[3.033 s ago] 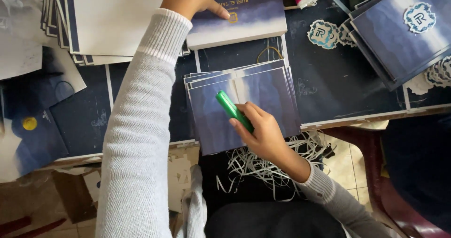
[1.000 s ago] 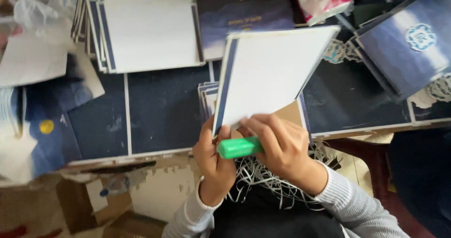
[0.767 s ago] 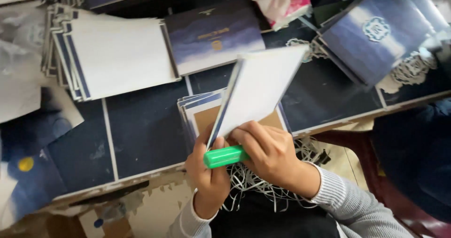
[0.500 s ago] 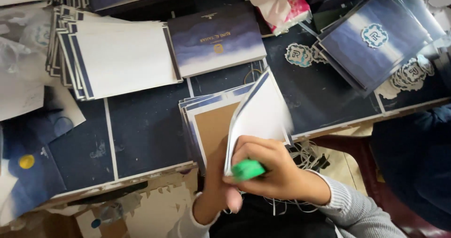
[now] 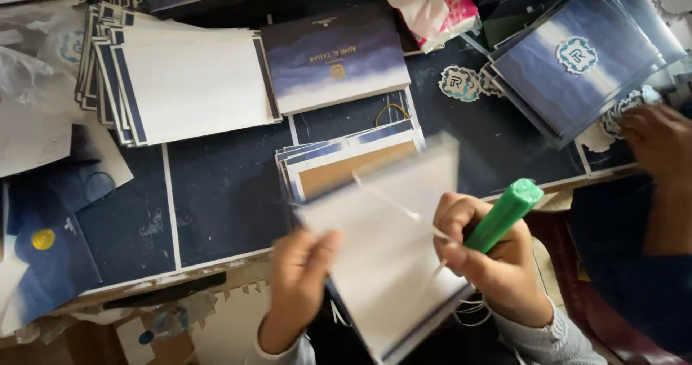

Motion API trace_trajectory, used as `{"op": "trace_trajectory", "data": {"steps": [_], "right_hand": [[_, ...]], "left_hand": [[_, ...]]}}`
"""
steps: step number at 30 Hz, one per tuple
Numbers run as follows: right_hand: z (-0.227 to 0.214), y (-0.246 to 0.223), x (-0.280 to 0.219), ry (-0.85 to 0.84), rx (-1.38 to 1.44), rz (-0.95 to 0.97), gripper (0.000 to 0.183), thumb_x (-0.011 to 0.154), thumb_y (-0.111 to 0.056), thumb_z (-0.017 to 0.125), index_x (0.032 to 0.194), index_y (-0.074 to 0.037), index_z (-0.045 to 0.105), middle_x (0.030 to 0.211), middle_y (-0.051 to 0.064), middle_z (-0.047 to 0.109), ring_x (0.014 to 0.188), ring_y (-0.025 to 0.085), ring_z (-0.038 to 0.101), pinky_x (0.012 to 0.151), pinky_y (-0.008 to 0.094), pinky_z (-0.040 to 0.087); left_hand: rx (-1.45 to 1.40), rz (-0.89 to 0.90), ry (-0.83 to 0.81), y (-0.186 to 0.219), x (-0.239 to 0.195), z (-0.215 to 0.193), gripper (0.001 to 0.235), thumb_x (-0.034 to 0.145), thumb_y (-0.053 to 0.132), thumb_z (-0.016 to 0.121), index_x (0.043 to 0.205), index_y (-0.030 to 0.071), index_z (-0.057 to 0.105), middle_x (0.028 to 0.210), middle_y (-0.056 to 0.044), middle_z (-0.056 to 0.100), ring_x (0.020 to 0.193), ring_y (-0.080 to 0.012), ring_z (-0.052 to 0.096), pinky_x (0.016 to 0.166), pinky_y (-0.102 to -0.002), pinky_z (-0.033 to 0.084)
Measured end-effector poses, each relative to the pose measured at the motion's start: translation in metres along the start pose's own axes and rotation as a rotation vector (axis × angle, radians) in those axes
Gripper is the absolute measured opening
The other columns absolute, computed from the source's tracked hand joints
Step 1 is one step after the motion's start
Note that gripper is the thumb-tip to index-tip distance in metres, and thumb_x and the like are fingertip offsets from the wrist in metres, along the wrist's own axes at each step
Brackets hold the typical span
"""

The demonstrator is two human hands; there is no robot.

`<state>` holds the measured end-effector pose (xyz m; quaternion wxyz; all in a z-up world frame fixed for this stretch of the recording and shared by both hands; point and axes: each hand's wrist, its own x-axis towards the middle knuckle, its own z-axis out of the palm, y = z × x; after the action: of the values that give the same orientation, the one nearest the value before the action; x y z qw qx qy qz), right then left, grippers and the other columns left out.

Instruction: Folding and creasing paper invitations manually using a hand tool to sharpen the folds.

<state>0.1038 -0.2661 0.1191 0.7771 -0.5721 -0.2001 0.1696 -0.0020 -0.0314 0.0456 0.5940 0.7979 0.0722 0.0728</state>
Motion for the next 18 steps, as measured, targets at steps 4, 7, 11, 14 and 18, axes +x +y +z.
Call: {"op": "trace_trajectory", "data": {"steps": [4,7,11,14,18], "right_hand": [[-0.020,0.011,-0.013,0.151,-0.046,-0.026,0.018,0.091,-0.020,0.075,0.088,-0.011,0.060,0.082,0.003,0.052,0.067,0.010,0.046,0.058,0.023,0.033],[-0.037,0.020,-0.028,0.260,0.009,0.034,0.016,0.090,-0.011,0.075,0.090,-0.007,0.060,0.083,0.004,0.049,0.058,0.007,0.042,0.047,0.018,0.028],[-0.070,0.049,-0.056,0.354,0.025,0.217,0.016,0.091,-0.001,0.072,0.098,-0.005,0.059,0.087,0.001,0.054,0.056,0.005,0.040,0.053,0.021,0.032],[-0.081,0.059,-0.073,0.333,-0.277,0.472,0.014,0.087,-0.007,0.075,0.095,-0.007,0.063,0.074,0.001,0.051,0.062,0.010,0.041,0.056,0.026,0.028],[-0.140,0.115,-0.123,0.247,-0.374,0.639,0.015,0.088,-0.011,0.078,0.100,-0.006,0.070,0.081,0.004,0.061,0.061,0.012,0.047,0.049,0.028,0.029]], "left_hand": [[-0.289,-0.200,0.530,-0.007,-0.003,-0.034,0.021,0.104,0.026,0.072,0.086,0.018,0.064,0.078,0.007,0.057,0.071,-0.0075,0.050,0.071,-0.025,0.040],[-0.048,-0.096,0.685,0.014,0.005,-0.074,0.011,0.109,0.020,0.067,0.108,0.010,0.062,0.098,0.001,0.059,0.091,-0.0114,0.051,0.086,-0.029,0.042],[-0.287,0.086,0.796,0.031,0.024,-0.112,0.036,0.107,0.022,0.066,0.138,0.004,0.067,0.138,-0.007,0.071,0.135,-0.0170,0.066,0.123,-0.032,0.055],[-0.286,0.192,0.830,0.017,0.024,-0.145,0.013,0.107,0.022,0.068,0.116,0.012,0.067,0.126,-0.003,0.072,0.125,-0.0154,0.067,0.121,-0.033,0.055],[-0.188,0.367,0.769,0.004,0.020,-0.180,0.037,0.114,0.016,0.063,0.149,0.004,0.061,0.153,-0.016,0.063,0.148,-0.0321,0.061,0.132,-0.047,0.051]]}}
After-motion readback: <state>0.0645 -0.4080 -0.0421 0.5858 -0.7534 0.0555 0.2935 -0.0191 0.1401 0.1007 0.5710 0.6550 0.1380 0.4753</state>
